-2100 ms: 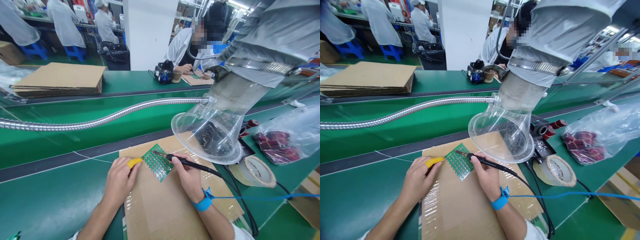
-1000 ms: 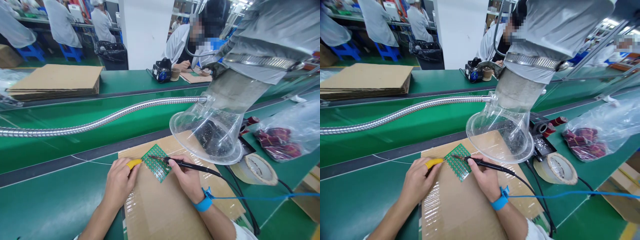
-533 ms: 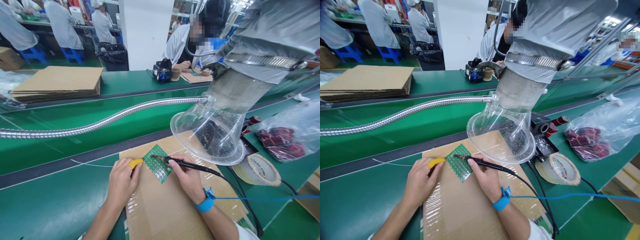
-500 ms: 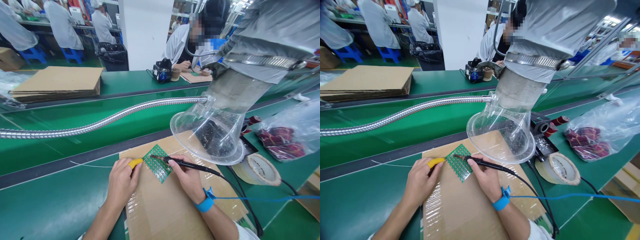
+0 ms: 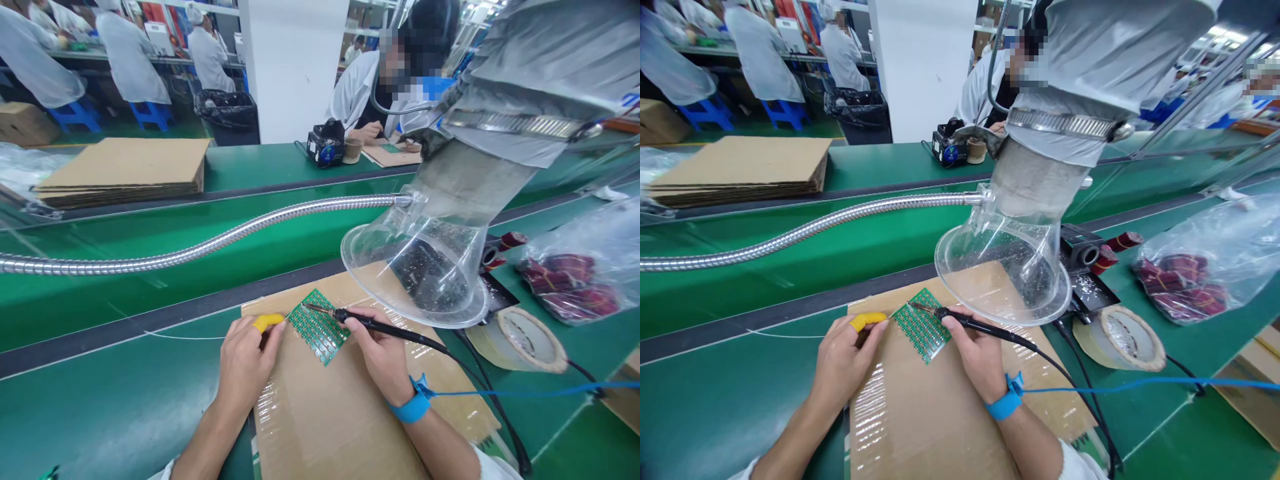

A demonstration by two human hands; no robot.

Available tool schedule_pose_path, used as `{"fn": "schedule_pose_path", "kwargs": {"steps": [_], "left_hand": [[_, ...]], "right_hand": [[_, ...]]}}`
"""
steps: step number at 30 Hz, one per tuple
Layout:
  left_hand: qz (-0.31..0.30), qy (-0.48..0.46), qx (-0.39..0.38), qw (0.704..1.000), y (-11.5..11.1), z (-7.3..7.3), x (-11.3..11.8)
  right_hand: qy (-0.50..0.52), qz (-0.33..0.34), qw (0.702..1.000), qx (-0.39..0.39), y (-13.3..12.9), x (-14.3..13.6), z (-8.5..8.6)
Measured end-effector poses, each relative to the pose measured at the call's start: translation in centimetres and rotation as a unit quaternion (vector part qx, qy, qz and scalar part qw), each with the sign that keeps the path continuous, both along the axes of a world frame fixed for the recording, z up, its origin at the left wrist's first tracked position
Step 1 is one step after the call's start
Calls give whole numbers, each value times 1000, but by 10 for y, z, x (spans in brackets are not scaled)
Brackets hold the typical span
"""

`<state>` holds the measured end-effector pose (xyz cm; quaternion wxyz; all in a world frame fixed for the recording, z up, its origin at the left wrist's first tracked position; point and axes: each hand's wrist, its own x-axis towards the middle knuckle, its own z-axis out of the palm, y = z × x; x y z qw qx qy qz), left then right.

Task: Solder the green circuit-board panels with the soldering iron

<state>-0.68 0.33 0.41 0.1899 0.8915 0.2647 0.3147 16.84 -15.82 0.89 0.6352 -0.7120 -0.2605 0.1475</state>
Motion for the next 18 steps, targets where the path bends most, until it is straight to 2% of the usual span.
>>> {"fn": "schedule_pose_path", "kwargs": {"steps": [3,9,14,18], "left_hand": [[4,-8,-10,1000,1,-2,0],[-25,6,-25,999,0,1,7],[-58,21,-30,998,2,4,5],[-60,24,-28,998,2,4,3]], "right_hand": [[8,-17,1000,10,-1,1,1],[-8,-35,999,8,-3,4,7],[-28,6,1000,-13,-3,4,4],[-37,27,999,-28,-2,4,3]]}}
